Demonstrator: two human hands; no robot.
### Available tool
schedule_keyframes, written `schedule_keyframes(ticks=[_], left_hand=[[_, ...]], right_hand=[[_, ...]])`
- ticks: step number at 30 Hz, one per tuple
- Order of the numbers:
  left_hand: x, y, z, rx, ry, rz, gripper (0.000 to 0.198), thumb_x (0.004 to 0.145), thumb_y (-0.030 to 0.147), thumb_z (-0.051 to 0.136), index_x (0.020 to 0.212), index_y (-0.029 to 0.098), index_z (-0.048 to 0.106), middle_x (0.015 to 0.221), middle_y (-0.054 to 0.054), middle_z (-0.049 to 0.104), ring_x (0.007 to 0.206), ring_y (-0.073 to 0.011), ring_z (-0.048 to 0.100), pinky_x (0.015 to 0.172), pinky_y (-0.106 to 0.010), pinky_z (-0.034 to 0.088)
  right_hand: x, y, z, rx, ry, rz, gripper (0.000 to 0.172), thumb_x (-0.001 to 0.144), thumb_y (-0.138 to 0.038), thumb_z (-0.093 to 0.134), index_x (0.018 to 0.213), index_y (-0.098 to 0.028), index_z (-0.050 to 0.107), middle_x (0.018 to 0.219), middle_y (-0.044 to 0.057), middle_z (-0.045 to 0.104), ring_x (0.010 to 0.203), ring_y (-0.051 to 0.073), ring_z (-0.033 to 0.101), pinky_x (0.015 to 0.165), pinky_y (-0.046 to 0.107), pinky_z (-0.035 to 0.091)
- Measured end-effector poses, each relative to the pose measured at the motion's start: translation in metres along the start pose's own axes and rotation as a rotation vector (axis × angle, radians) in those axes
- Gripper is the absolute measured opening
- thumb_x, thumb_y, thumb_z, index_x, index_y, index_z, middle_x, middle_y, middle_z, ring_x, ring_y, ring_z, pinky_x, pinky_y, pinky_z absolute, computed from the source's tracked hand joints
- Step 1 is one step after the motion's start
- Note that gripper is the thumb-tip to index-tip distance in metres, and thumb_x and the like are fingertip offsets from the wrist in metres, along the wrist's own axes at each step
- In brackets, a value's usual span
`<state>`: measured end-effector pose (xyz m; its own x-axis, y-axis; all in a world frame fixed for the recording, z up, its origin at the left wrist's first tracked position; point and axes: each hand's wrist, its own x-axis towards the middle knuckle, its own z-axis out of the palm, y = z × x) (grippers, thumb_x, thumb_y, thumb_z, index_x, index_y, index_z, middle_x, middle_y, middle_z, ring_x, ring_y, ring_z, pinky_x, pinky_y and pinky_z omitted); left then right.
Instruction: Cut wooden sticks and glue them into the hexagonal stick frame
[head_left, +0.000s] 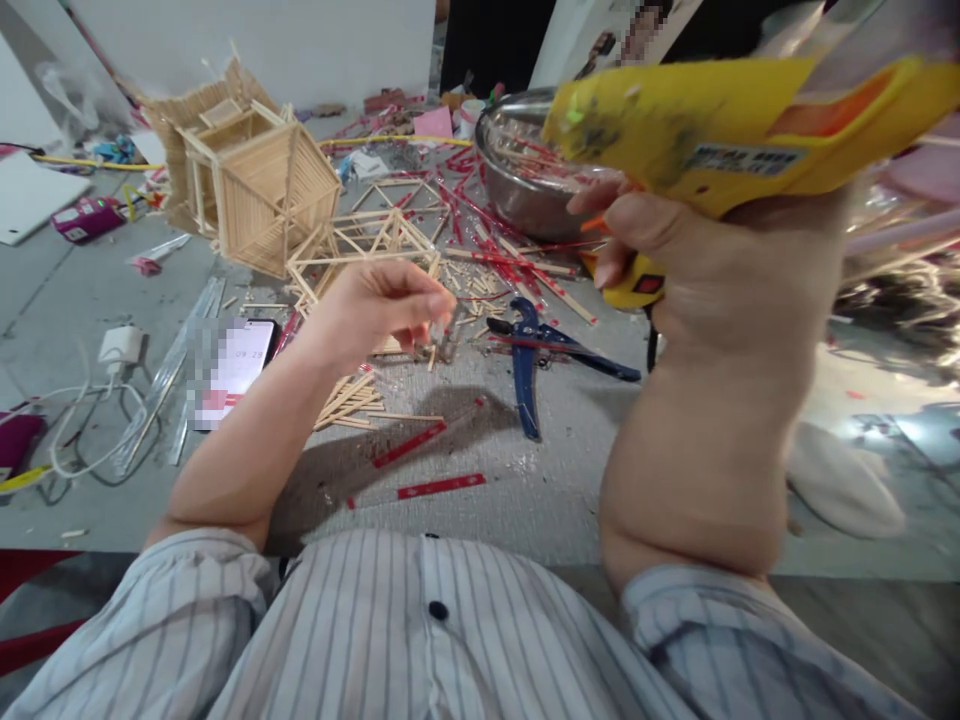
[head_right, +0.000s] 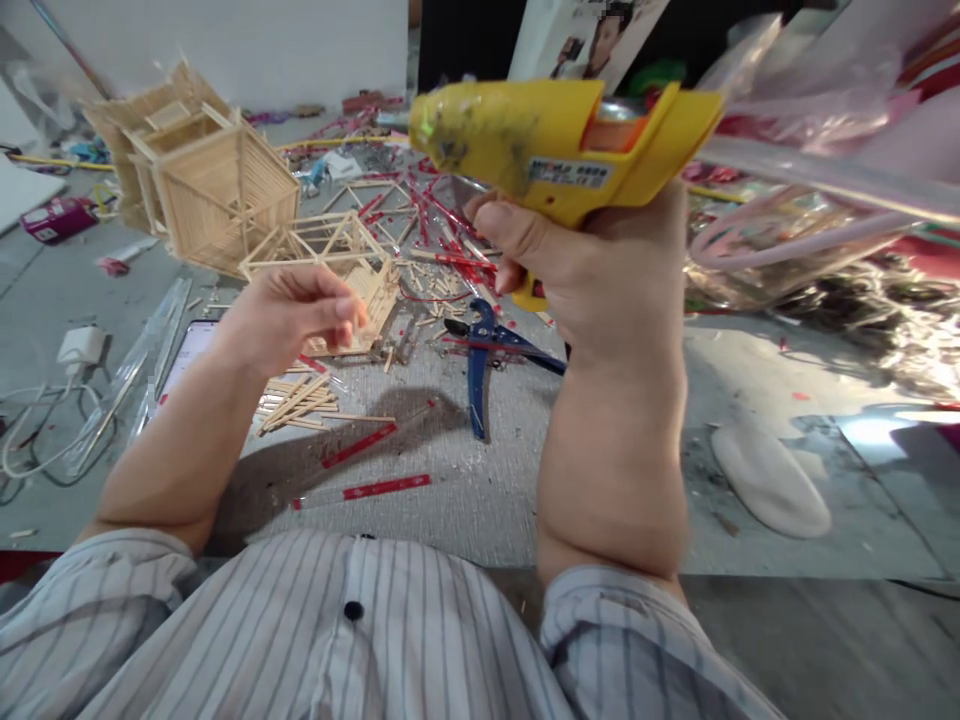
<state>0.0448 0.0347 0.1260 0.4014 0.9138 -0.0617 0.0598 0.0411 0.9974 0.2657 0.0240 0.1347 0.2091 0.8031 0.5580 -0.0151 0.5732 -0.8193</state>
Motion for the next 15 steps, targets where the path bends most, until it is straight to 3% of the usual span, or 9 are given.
schedule_keyframes(ticks=[2, 5, 9, 15], left_hand=[[0.004, 0.002, -0.013, -0.075, 0.121, 0.025, 0.017, 0.081, 0.019, 0.068, 0.067, 0.012, 0.061, 0.057, 0.003, 0.057, 0.044, -0.0026, 0.050, 0.045, -0.016, 0.039], [0.013, -0.002, -0.026, -0.182, 0.199, 0.033, 0.018, 0.084, 0.019, 0.065, 0.067, 0.013, 0.062, 0.060, 0.002, 0.056, 0.046, -0.0023, 0.049, 0.045, -0.016, 0.039], [0.021, -0.010, -0.033, -0.279, 0.207, 0.036, 0.010, 0.083, 0.014, 0.065, 0.073, 0.013, 0.064, 0.063, 0.002, 0.057, 0.049, -0.0026, 0.050, 0.049, -0.016, 0.040], [0.018, -0.009, -0.036, -0.290, 0.164, 0.070, 0.006, 0.077, 0.008, 0.068, 0.077, 0.013, 0.065, 0.060, 0.003, 0.058, 0.049, -0.0034, 0.051, 0.049, -0.016, 0.040]], right_hand=[[-0.001, 0.001, 0.002, 0.011, -0.029, 0.041, 0.024, 0.056, -0.027, 0.086, 0.069, -0.020, 0.068, 0.064, -0.003, 0.066, 0.049, 0.009, 0.059, 0.036, 0.022, 0.041], [-0.002, 0.004, 0.002, -0.005, -0.100, 0.095, 0.033, 0.052, -0.035, 0.088, 0.071, -0.021, 0.065, 0.062, -0.004, 0.066, 0.042, 0.008, 0.053, 0.034, 0.024, 0.040], [-0.004, 0.009, 0.002, -0.039, -0.162, 0.125, 0.035, 0.055, -0.037, 0.087, 0.077, -0.022, 0.065, 0.058, -0.004, 0.062, 0.041, 0.008, 0.051, 0.035, 0.023, 0.037], [-0.008, 0.008, 0.008, -0.084, -0.133, 0.180, 0.043, 0.048, -0.043, 0.088, 0.078, -0.021, 0.067, 0.062, -0.003, 0.065, 0.040, 0.006, 0.048, 0.034, 0.022, 0.037]])
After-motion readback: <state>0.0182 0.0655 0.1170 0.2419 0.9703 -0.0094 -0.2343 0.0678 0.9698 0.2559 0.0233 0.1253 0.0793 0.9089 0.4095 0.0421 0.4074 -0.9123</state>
